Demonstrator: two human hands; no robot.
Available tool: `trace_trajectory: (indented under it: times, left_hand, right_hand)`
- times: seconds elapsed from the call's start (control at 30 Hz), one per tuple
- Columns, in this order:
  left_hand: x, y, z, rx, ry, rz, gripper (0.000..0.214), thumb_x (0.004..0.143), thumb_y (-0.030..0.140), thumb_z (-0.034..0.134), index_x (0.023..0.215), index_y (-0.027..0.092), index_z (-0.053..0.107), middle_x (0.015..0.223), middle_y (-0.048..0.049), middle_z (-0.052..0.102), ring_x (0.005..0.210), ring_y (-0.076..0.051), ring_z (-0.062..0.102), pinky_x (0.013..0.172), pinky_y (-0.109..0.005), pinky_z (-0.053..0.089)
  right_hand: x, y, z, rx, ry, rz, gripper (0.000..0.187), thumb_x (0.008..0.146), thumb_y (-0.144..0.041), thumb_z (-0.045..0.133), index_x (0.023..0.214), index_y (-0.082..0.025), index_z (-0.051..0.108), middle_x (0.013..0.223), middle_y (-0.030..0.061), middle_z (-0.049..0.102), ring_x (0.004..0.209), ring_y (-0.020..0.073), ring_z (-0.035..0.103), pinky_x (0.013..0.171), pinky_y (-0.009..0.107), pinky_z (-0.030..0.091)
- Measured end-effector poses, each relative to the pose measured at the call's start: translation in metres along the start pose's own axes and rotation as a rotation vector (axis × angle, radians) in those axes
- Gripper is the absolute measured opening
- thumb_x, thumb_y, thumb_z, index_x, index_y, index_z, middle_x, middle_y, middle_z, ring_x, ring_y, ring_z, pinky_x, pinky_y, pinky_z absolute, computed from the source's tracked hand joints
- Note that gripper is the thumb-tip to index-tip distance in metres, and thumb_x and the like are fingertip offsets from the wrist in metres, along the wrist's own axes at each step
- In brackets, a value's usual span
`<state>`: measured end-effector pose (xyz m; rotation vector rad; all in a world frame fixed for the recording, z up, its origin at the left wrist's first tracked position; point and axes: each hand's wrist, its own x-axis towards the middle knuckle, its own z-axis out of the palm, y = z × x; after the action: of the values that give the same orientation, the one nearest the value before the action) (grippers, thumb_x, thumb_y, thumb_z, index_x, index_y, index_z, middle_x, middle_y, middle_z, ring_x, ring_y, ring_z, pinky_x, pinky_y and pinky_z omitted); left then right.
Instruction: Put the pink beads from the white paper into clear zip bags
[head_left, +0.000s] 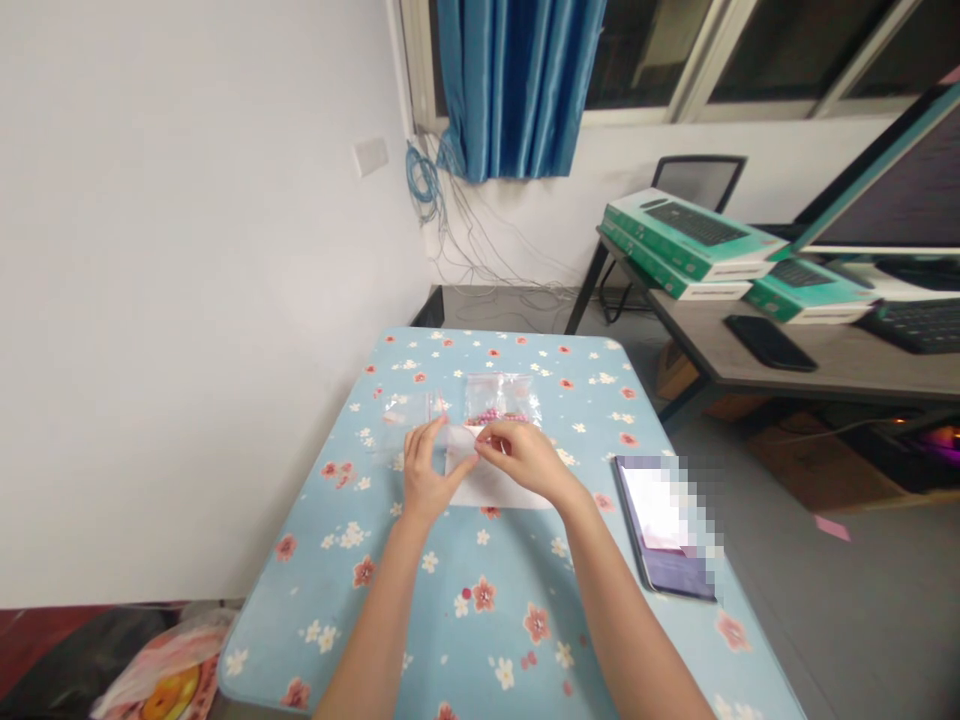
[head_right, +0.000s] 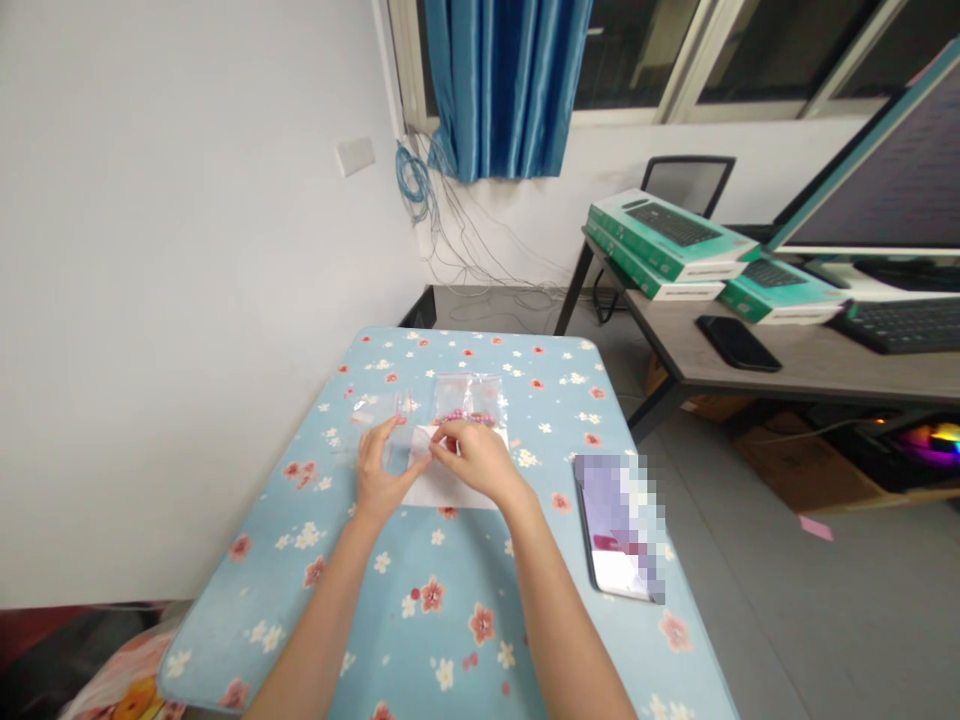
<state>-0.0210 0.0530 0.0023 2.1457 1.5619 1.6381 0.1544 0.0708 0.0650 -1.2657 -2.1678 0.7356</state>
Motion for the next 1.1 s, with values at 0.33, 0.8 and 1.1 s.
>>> trace_trajectory:
  times: [0.33,0.8,1.1]
  left_hand:
    - [0.004,-0.005,-0.003,-0.504,-0.071,-0.586,0.024,0.078,0.039,0.062,0.077,0.016,0.070,0.075,-0.0046,0.071,0.074,-0.017,0.066,0.076,-0.028,0.049]
    - [0.003,-0.005,0.002,-0.525,-0.140,-0.626,0.028,0.076,0.042,0.062,0.069,0.015,0.065,0.067,-0.0030,0.069,0.064,-0.014,0.062,0.067,-0.025,0.047]
    - [0.006,0.004,-0.004,-0.451,-0.236,-0.513,0.024,0.078,0.038,0.061,0.070,0.016,0.067,0.066,-0.0032,0.070,0.066,-0.016,0.065,0.070,-0.028,0.050]
  right_hand:
    - [-0.002,0.002,-0.007,0.146,0.023,-0.023,0.018,0.088,-0.030,0.050,0.077,-0.019,0.058,0.065,-0.0018,0.054,0.059,0.0110,0.045,0.058,0.024,0.032]
    - [0.002,0.018,0.009,0.180,0.033,-0.040,0.019,0.087,-0.034,0.053,0.078,-0.018,0.060,0.064,-0.0019,0.049,0.059,0.0112,0.043,0.056,0.024,0.031]
    - [0.004,0.012,0.014,0.178,0.012,-0.127,0.021,0.087,-0.033,0.054,0.074,-0.017,0.061,0.065,-0.0014,0.047,0.061,0.0116,0.042,0.058,0.024,0.032]
